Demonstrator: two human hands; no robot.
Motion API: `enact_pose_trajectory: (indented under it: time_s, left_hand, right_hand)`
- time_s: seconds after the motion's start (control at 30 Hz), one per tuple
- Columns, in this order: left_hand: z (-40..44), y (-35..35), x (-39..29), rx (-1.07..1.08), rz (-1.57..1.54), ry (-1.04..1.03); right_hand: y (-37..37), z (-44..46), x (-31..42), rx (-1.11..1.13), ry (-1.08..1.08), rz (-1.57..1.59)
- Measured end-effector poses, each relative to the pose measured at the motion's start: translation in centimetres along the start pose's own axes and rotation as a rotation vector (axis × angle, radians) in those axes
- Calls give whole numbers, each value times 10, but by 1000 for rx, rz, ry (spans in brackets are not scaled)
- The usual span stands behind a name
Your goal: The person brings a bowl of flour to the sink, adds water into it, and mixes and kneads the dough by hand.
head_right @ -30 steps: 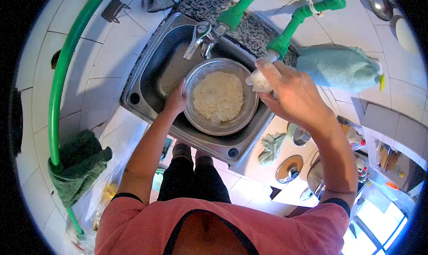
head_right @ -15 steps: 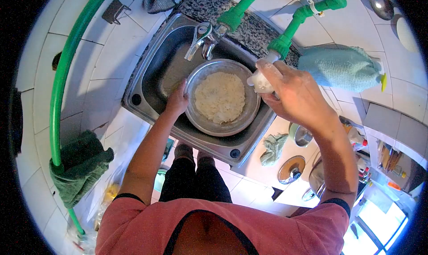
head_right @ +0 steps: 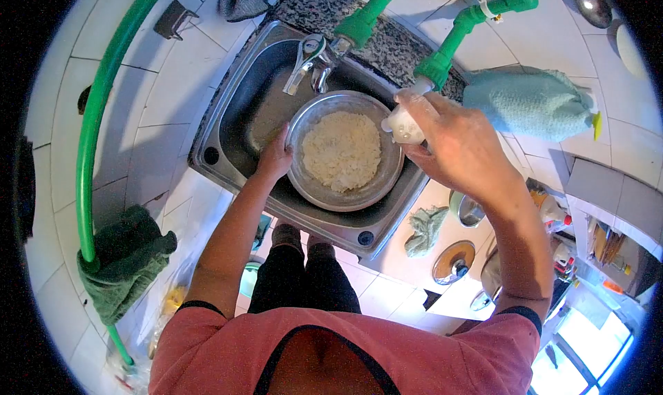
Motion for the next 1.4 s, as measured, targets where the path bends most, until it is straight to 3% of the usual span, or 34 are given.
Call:
enact_pose_trajectory:
  time_s: [0.13,0.2,0.23,0.27,0.3,0.37,0.4,0.47,0.5,0.57,0.6,0.63,0.67,0.7,0.77,0.83,0.93,1.0,1.03,1.1,1.13,1.2,1.3,1.4]
  left_hand:
    - [-2,1,-3,-8,3,-13]
    - [-3,1,-5,-25,0,-28]
    - [-2,4,-7,-53,-1,-42]
    - [-1,5,-9,-55,3,-47]
    - [-2,6,-10,-62,21,-50]
    - [-2,4,-9,-63,47,-58]
    - [-1,1,-5,-72,54,-40]
    - [3,-5,0,-84,65,-26]
    - [5,-10,6,-55,53,5]
    - [5,-12,6,-22,49,37]
    - [3,-11,3,15,53,99]
    - [1,-12,3,44,54,162]
    - [2,-12,1,47,63,154]
    - [2,-9,-3,14,89,127]
    - [4,-6,-6,-27,120,94]
    - [2,-6,-5,-98,219,35]
    - [2,-9,-2,-86,205,50]
    - [3,-12,0,-40,169,79]
    - [5,-16,2,-3,132,111]
    - [4,-20,6,-24,90,62]
    - [7,-18,5,-58,51,13]
    - [6,-17,8,-122,96,-18]
    - [8,-15,7,-115,130,-26]
    - [4,-20,10,-55,92,54]
  right_hand:
    - [5,-13,-5,-129,-100,83]
    - [-12,-44,-42,-223,-388,441]
    - [-32,-61,-51,-474,-277,539]
    - [-62,-73,-59,-572,-448,623]
    - [-108,-77,-58,-447,-580,493]
    - [-233,-67,-44,16,-684,798]
    - [-265,-49,-23,112,-512,468]
    - [-329,-41,-13,367,-698,348]
    - [-343,-33,-7,363,-706,356]
    - [-371,-17,8,470,-647,260]
    - [-389,-10,16,471,-659,275]
    - [-399,6,31,428,-537,308]
    - [-406,20,41,379,-416,339]
    - [-405,27,35,369,-425,344]
    - [-387,61,44,303,-66,231]
    - [-388,74,16,382,85,147]
    - [-370,47,-49,427,-177,410]
    - [-335,12,-46,179,-332,-32]
    - [-343,1,-32,367,-431,53]
    - [-388,-5,22,537,-462,298]
    - [-418,8,43,505,-387,446]
    - [-394,49,45,380,-286,491]
    - [-395,86,-23,283,-80,358]
    - [-406,32,-93,36,-193,206]
Point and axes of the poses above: each hand's wrist, its own z-axis towards the middle knuckle, its own y-axis out of the back of the hand, x = y × z, the point moved 9 cm from there along z, towards the middle knuckle, and after that the axes turned 6 degrees about x, right-handed, at the moved point
